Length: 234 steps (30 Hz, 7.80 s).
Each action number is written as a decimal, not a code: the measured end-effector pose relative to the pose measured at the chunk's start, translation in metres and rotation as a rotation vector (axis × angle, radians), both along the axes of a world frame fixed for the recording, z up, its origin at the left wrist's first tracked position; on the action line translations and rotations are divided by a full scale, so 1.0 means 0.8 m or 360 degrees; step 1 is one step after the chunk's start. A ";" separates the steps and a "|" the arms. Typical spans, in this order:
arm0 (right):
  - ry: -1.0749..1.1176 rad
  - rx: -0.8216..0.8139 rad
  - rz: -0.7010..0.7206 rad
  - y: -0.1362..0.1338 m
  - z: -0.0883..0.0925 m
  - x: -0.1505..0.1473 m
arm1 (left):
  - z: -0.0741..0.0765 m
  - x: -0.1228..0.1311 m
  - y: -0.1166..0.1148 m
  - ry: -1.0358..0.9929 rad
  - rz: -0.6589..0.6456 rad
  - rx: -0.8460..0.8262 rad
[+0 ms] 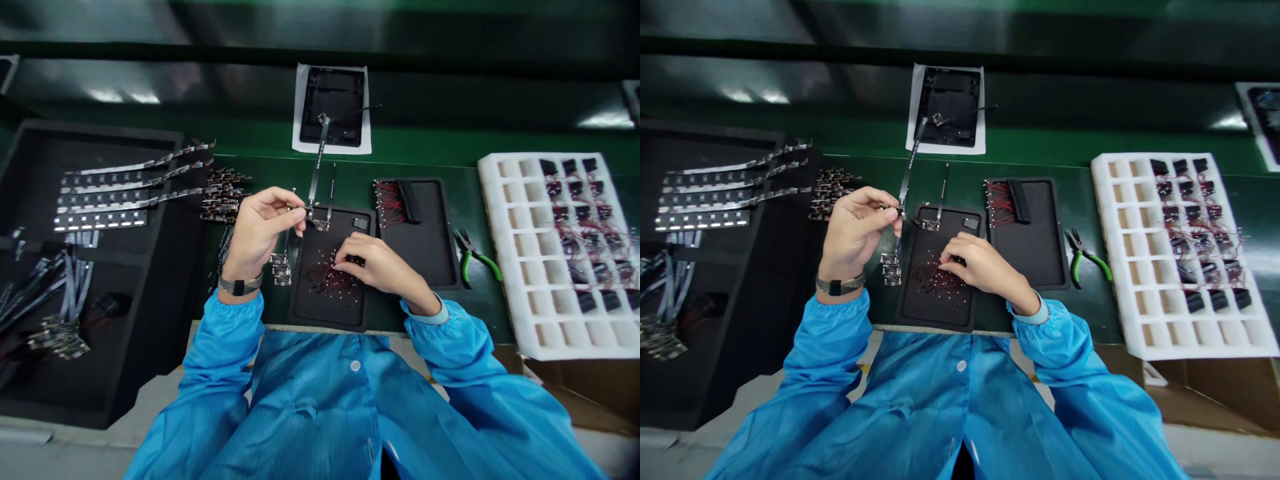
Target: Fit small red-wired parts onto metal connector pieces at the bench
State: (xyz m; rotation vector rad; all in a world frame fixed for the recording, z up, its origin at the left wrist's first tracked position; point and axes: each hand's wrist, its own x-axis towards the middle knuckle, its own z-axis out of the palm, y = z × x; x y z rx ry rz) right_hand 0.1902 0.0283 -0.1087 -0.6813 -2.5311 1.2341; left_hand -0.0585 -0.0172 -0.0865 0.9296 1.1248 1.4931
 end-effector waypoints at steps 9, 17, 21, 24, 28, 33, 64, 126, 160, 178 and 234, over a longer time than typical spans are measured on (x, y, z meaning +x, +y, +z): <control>0.0334 -0.1209 -0.0164 0.002 0.004 0.006 | -0.002 0.002 0.003 0.0034 0.0000 -0.0040; 0.0497 -0.1460 -0.0280 0.008 0.009 0.012 | -0.008 0.001 0.005 -0.0034 0.0007 -0.0114; 0.0475 -0.1252 -0.0453 0.007 0.009 0.011 | -0.012 0.000 0.006 -0.0144 -0.0043 -0.0136; 0.0456 -0.0974 -0.0513 0.008 0.011 0.012 | -0.011 0.002 0.006 -0.0126 -0.0043 -0.0167; 0.0512 -0.0701 -0.0581 0.009 0.013 0.016 | -0.009 0.008 0.006 -0.0071 -0.0025 -0.0179; 0.0622 -0.0950 -0.0745 0.010 0.005 0.019 | -0.011 0.015 0.005 0.0053 -0.0037 -0.0151; 0.0322 -0.0599 -0.0483 0.010 0.021 0.021 | -0.008 0.037 -0.003 0.0746 -0.0587 -0.0183; -0.0027 -0.0932 -0.0273 0.009 0.021 0.018 | -0.019 0.049 -0.003 0.0835 -0.0922 -0.0183; 0.0147 -0.0278 -0.0786 0.026 -0.007 0.015 | -0.030 0.025 0.019 0.0683 0.0047 -0.0243; -0.0022 0.0761 -0.0979 0.061 0.000 0.063 | -0.018 -0.033 -0.013 0.1773 0.0139 -0.0043; 0.0589 -0.0871 -0.0756 0.037 0.010 0.043 | -0.013 0.064 0.001 0.0594 -0.0180 -0.0048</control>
